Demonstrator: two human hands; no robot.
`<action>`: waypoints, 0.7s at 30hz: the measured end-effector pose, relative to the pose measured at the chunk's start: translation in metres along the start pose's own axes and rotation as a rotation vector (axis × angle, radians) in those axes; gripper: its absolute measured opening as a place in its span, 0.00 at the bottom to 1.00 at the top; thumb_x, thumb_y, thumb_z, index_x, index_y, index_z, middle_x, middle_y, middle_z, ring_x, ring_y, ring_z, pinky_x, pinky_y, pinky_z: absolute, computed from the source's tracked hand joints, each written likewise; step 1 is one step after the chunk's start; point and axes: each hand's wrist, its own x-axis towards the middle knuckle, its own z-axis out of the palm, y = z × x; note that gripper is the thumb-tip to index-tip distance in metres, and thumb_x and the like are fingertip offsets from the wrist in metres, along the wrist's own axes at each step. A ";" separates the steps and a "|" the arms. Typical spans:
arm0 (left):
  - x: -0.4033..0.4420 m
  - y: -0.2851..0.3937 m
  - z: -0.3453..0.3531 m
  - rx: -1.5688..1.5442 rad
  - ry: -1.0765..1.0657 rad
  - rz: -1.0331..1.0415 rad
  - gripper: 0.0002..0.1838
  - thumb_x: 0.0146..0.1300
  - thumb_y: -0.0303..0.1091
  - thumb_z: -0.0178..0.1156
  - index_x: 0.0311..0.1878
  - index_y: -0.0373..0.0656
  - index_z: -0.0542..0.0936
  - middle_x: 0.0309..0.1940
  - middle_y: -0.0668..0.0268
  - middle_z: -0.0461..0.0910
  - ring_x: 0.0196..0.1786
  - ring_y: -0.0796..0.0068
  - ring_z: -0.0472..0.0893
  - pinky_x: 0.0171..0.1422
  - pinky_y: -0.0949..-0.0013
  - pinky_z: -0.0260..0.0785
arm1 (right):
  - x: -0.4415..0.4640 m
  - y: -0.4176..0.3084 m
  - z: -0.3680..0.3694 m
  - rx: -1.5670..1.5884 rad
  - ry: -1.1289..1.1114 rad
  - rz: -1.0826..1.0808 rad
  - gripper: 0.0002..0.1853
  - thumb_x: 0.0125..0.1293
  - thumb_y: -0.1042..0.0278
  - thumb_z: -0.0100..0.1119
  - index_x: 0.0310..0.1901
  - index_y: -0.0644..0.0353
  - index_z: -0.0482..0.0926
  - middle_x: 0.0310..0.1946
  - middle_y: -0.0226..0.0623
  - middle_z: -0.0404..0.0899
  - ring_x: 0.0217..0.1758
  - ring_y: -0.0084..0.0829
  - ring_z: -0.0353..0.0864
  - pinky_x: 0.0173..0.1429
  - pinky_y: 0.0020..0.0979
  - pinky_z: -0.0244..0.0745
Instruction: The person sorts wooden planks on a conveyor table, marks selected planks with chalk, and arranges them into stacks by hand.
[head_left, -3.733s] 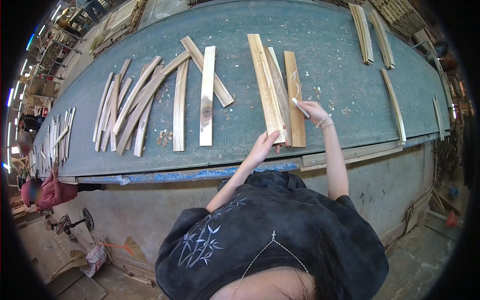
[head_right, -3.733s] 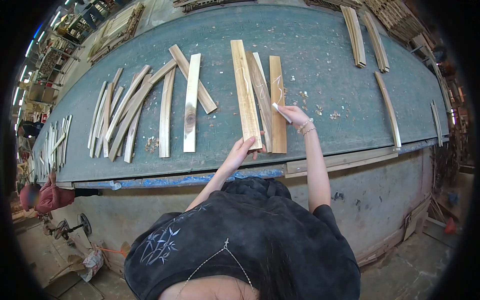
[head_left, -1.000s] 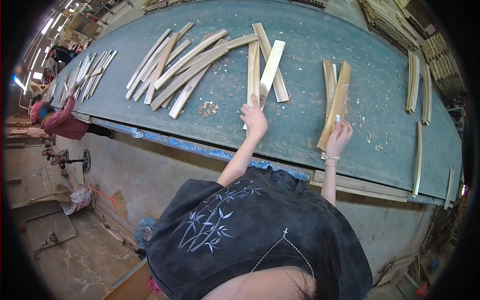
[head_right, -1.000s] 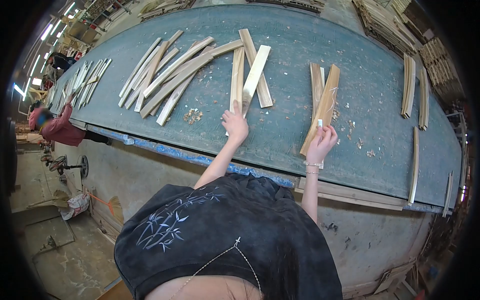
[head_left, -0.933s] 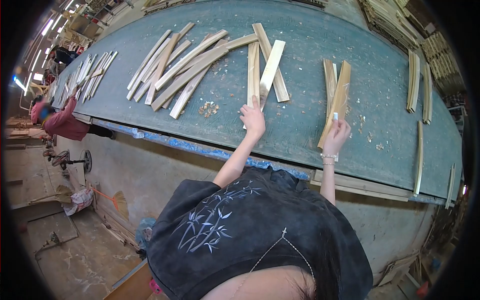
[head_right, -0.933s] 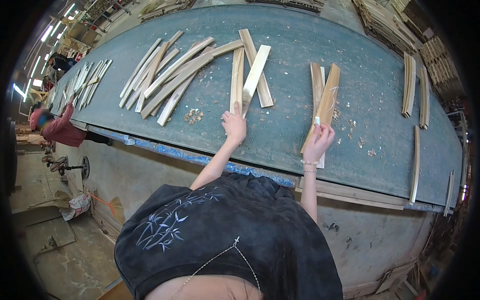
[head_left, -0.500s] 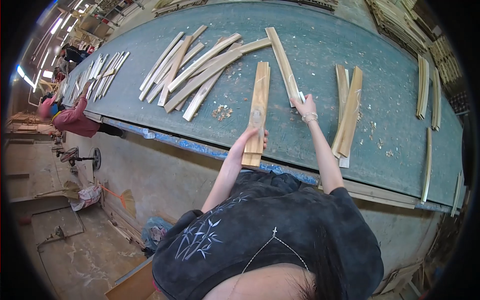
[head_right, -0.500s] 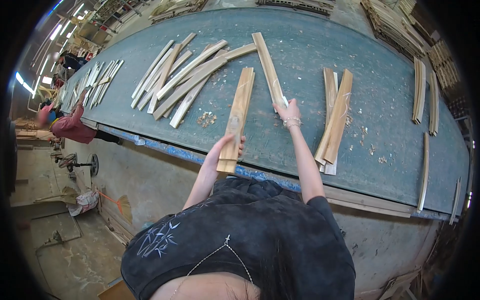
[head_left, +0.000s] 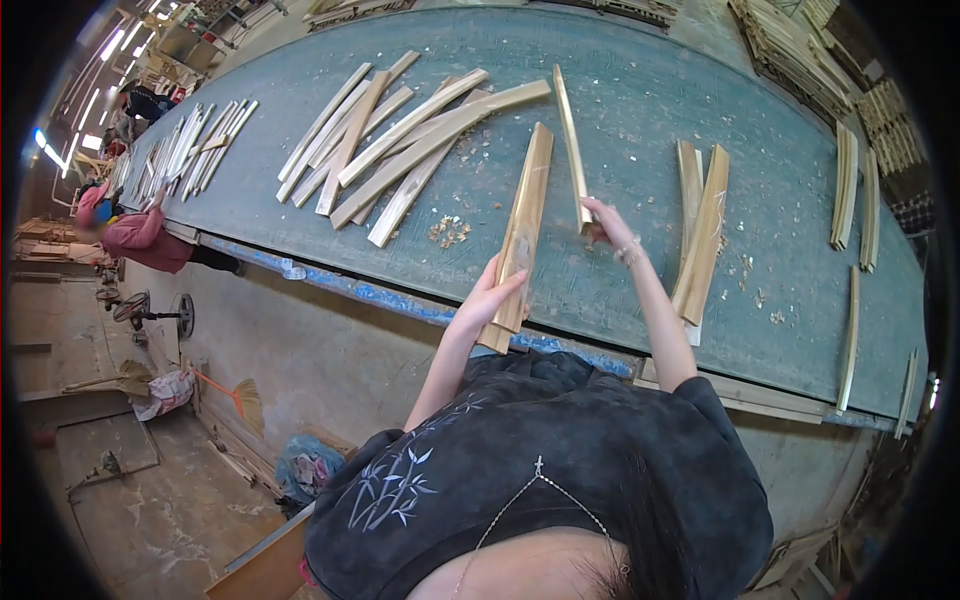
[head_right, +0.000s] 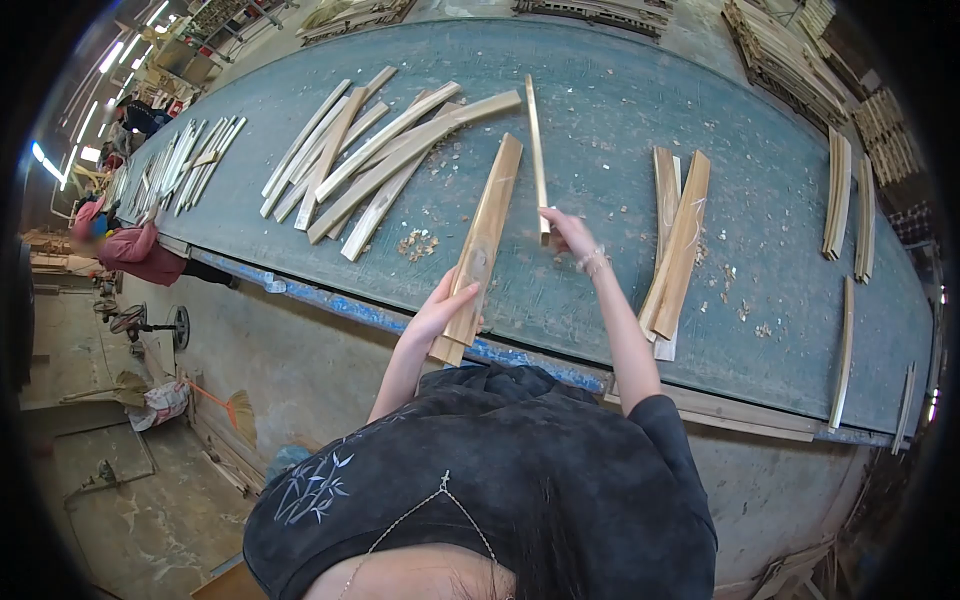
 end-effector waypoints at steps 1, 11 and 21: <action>0.007 -0.007 -0.002 0.187 0.037 0.092 0.30 0.58 0.38 0.53 0.60 0.43 0.52 0.40 0.56 0.71 0.37 0.70 0.74 0.37 0.70 0.70 | -0.012 0.010 0.005 0.632 -0.227 0.117 0.26 0.49 0.38 0.51 0.26 0.59 0.74 0.10 0.27 0.64 0.15 0.22 0.66 0.26 0.28 0.68; 0.051 -0.032 -0.010 0.701 0.171 0.307 0.37 0.57 0.53 0.49 0.62 0.42 0.49 0.49 0.47 0.68 0.53 0.55 0.69 0.55 0.63 0.60 | -0.102 0.014 0.083 0.051 -0.318 -0.057 0.22 0.55 0.43 0.51 0.31 0.58 0.74 0.16 0.23 0.66 0.16 0.16 0.63 0.22 0.20 0.59; 0.067 -0.054 -0.043 0.572 0.077 0.301 0.37 0.48 0.36 0.58 0.58 0.36 0.51 0.51 0.51 0.65 0.53 0.64 0.67 0.57 0.68 0.57 | -0.111 0.036 0.101 -0.342 -0.101 -0.211 0.26 0.56 0.43 0.50 0.37 0.64 0.70 0.21 0.34 0.73 0.18 0.22 0.69 0.22 0.24 0.64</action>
